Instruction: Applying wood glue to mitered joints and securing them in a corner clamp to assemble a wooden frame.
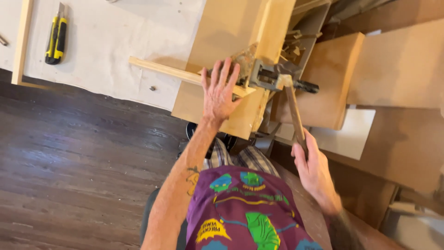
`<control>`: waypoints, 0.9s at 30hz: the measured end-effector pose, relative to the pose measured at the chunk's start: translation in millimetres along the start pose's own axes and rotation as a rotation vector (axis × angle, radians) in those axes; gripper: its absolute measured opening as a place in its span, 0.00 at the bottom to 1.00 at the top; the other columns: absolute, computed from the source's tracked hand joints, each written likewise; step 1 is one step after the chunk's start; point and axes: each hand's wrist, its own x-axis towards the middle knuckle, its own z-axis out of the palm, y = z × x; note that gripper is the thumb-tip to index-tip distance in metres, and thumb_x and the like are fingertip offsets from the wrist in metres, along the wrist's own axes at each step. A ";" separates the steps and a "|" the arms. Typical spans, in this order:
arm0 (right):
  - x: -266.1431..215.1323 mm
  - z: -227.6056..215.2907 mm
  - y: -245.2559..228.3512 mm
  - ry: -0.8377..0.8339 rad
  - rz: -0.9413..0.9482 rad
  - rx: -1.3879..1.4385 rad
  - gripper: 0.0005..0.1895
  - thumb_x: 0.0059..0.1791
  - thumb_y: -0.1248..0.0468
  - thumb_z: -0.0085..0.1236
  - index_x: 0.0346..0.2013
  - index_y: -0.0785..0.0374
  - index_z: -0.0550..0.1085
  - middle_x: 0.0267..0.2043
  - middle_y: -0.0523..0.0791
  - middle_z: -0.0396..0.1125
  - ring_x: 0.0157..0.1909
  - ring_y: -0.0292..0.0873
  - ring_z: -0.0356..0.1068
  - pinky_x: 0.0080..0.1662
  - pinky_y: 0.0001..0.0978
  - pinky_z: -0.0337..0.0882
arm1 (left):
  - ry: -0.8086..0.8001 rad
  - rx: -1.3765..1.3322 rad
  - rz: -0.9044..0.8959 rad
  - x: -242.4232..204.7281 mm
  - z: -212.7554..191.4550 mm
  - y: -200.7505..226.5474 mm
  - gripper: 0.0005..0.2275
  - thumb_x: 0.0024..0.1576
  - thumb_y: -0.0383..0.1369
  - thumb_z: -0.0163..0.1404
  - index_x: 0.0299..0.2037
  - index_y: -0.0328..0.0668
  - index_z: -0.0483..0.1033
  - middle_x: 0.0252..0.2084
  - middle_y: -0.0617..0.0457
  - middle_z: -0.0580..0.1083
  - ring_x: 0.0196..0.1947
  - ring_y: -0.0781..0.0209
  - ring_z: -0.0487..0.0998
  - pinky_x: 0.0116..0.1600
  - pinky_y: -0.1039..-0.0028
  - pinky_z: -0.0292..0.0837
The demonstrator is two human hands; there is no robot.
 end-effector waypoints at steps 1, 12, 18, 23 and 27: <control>3.3 2.9 20.2 0.037 -0.052 -0.089 0.27 0.57 0.58 0.41 0.71 0.61 0.61 0.40 0.52 0.70 0.31 0.52 0.70 0.34 0.43 0.75 | 0.048 -0.066 0.006 -2.1 -12.7 1.5 0.50 0.43 0.55 0.71 0.75 0.53 0.55 0.78 0.48 0.51 0.77 0.46 0.51 0.75 0.35 0.40; -4.6 16.5 78.3 0.097 -0.153 0.000 0.21 0.60 0.56 0.43 0.62 0.67 0.69 0.28 0.48 0.68 0.25 0.42 0.68 0.27 0.34 0.70 | 0.098 -0.065 0.001 -3.1 -13.6 0.8 0.50 0.37 0.48 0.75 0.72 0.55 0.59 0.75 0.48 0.54 0.75 0.47 0.52 0.73 0.36 0.45; -18.1 18.2 63.3 0.110 -0.117 -0.017 0.24 0.58 0.59 0.45 0.66 0.68 0.66 0.32 0.53 0.70 0.27 0.45 0.70 0.26 0.37 0.73 | 0.026 0.008 -0.018 -4.5 -19.5 1.7 0.53 0.35 0.52 0.74 0.72 0.57 0.54 0.76 0.44 0.50 0.77 0.44 0.49 0.74 0.37 0.45; -20.9 27.7 66.8 0.077 -0.070 -0.066 0.26 0.57 0.58 0.46 0.68 0.65 0.65 0.32 0.56 0.70 0.30 0.50 0.72 0.32 0.43 0.73 | 0.048 0.010 0.011 -1.1 -9.4 -2.1 0.53 0.34 0.48 0.74 0.71 0.57 0.54 0.74 0.43 0.53 0.74 0.44 0.54 0.72 0.35 0.46; -25.7 28.4 56.3 0.060 -0.044 -0.092 0.25 0.58 0.56 0.44 0.68 0.64 0.65 0.34 0.59 0.72 0.34 0.54 0.73 0.36 0.48 0.73 | 0.079 -0.016 0.032 -0.7 -6.0 -3.7 0.53 0.33 0.48 0.75 0.71 0.56 0.55 0.73 0.42 0.54 0.72 0.44 0.56 0.71 0.34 0.46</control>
